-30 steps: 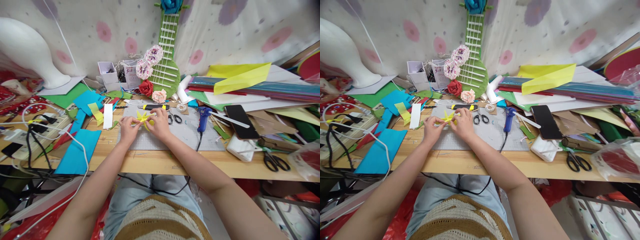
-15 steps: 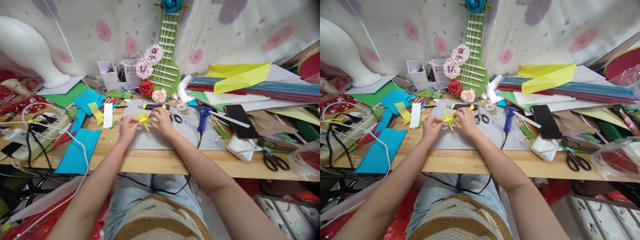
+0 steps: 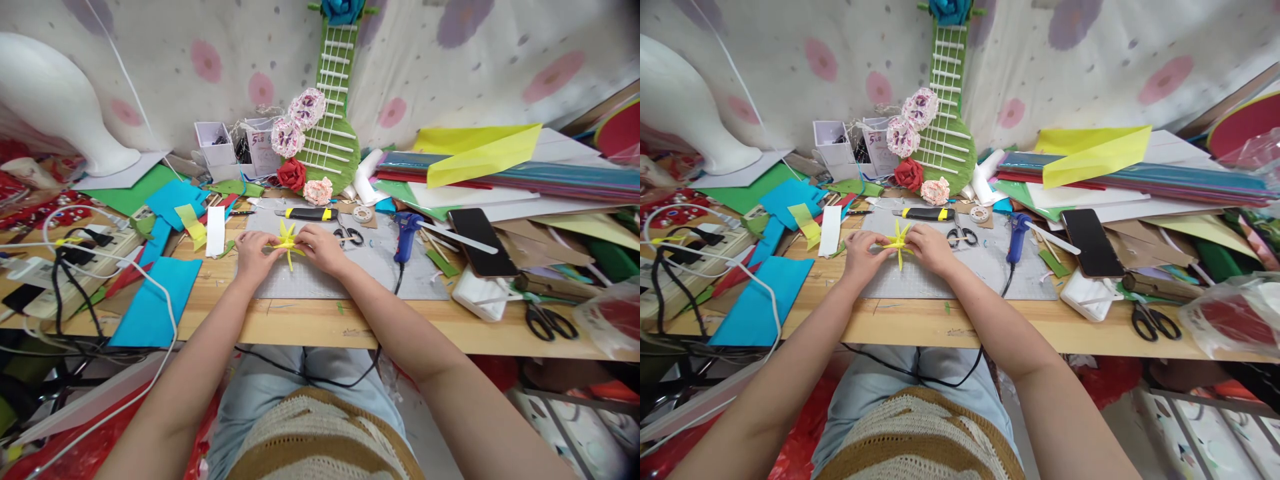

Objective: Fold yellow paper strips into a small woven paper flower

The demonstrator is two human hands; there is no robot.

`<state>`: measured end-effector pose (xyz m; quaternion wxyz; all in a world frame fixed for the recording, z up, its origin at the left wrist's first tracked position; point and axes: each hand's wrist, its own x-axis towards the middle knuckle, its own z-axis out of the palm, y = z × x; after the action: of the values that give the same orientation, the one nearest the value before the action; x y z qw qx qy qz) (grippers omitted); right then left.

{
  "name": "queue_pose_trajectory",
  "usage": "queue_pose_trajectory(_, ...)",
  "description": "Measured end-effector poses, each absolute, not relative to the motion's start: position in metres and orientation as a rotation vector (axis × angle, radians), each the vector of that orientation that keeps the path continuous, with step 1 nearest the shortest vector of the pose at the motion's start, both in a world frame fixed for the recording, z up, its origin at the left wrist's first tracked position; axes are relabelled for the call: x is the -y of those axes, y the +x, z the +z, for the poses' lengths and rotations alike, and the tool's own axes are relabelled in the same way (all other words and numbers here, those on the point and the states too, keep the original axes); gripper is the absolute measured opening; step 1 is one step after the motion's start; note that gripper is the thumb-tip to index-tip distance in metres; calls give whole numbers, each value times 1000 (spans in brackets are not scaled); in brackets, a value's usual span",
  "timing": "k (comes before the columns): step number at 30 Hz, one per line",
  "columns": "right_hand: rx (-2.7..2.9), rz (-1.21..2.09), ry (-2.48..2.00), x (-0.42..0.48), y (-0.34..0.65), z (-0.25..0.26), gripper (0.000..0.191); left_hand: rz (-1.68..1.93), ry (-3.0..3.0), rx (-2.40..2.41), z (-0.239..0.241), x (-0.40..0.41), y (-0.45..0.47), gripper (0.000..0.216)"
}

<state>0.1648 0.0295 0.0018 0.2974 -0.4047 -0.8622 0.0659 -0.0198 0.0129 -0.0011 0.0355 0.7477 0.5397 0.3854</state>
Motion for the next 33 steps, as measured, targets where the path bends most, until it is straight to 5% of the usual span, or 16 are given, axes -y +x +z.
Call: queue_pose_trajectory(33,2307,247,-1032,-29,167,0,9,1048,2619,-1532,0,-16,-30,22)
